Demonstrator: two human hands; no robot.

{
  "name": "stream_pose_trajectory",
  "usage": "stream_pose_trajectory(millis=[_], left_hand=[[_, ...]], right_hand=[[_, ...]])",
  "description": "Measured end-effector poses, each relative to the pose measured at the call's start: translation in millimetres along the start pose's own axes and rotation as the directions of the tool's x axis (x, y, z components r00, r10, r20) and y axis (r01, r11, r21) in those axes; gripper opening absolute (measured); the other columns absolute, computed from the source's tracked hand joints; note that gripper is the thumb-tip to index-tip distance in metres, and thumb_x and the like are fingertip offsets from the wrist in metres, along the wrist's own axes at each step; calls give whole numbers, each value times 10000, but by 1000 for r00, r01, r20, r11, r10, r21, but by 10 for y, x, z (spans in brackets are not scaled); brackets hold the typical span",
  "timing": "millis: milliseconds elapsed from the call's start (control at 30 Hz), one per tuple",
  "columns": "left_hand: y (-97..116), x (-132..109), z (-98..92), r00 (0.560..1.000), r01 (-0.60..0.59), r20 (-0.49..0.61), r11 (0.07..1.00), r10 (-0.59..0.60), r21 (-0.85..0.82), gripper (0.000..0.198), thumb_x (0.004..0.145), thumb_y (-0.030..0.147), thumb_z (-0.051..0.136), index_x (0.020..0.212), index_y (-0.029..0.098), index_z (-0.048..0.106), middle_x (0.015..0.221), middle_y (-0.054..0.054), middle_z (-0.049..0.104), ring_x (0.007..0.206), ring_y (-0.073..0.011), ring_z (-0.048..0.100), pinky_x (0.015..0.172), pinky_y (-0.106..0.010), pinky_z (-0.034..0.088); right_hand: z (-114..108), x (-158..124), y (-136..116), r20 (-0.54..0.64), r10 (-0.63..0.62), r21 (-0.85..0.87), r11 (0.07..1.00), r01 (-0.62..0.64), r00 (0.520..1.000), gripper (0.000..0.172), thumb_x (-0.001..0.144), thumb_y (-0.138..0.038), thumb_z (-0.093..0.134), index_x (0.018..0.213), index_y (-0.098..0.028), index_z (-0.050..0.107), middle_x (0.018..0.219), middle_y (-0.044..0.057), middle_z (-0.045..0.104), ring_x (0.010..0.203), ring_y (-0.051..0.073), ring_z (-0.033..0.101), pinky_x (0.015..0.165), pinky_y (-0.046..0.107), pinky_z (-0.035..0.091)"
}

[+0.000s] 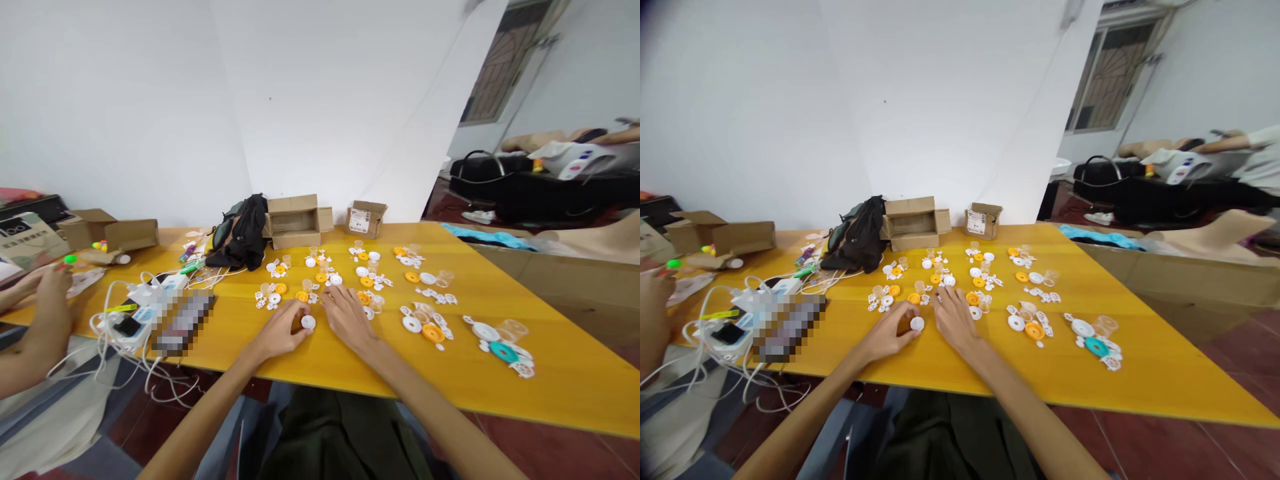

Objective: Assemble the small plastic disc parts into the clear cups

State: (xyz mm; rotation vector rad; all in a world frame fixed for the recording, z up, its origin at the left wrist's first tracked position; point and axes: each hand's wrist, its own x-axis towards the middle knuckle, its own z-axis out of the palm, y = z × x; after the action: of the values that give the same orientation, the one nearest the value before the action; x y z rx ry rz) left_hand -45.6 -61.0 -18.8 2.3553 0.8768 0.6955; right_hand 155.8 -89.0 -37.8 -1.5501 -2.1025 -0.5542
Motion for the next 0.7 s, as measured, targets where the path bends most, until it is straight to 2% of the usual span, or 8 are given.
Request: stream_pose_trajectory(millis=[100, 200, 367, 533, 700], left_hand=[[-19, 5, -5, 1000, -12, -25, 1000, 12, -9, 257, 827, 219, 648, 1074, 234, 578, 1034, -38, 641, 948, -213, 606, 908, -353, 508], [-48, 21, -13, 995, -36, -94, 999, 37, 11, 240, 855, 189, 601, 1091, 230, 587, 1042, -48, 652, 980, -225, 610, 936, -376, 507], [-77, 98, -4, 968, -78, -225, 986, 111, 150, 249, 854, 100, 543, 1041, 240, 630, 1129, -69, 617, 1122, -258, 559, 1029, -434, 461], [-30, 243, 24, 965, -116, -190, 941, 183, 319, 288, 848, 64, 547, 1005, 249, 702, 1265, -90, 556, 1168, -293, 488, 1017, -472, 443], [-4, 344, 33, 969, -135, -143, 919, 200, 370, 274, 877, 73, 536, 922, 253, 737, 1296, -91, 556, 1190, -318, 453, 990, -495, 433]], right_hand=[[17, 67, -34, 8, -60, 38, 997, 60, 998, 262, 871, -21, 540, 992, -197, 692, 1045, 121, 666, 1012, 265, 572, 852, 373, 439], [47, 102, -46, -6, -97, 61, 993, 98, 995, 255, 880, -36, 550, 1002, -206, 695, 1077, 116, 665, 1050, 265, 574, 903, 386, 444], [92, 98, -28, -30, -97, 67, 993, 99, 995, 308, 876, -14, 528, 1052, -207, 691, 1091, 116, 667, 1064, 266, 575, 922, 393, 453], [96, 97, -18, -26, -79, 47, 996, 81, 997, 283, 892, -28, 511, 1037, -195, 688, 1045, 118, 667, 1021, 264, 576, 886, 382, 463], [69, 102, -17, -9, -83, 39, 996, 83, 997, 270, 898, -21, 505, 990, -195, 689, 1013, 112, 659, 1000, 258, 572, 872, 366, 460]])
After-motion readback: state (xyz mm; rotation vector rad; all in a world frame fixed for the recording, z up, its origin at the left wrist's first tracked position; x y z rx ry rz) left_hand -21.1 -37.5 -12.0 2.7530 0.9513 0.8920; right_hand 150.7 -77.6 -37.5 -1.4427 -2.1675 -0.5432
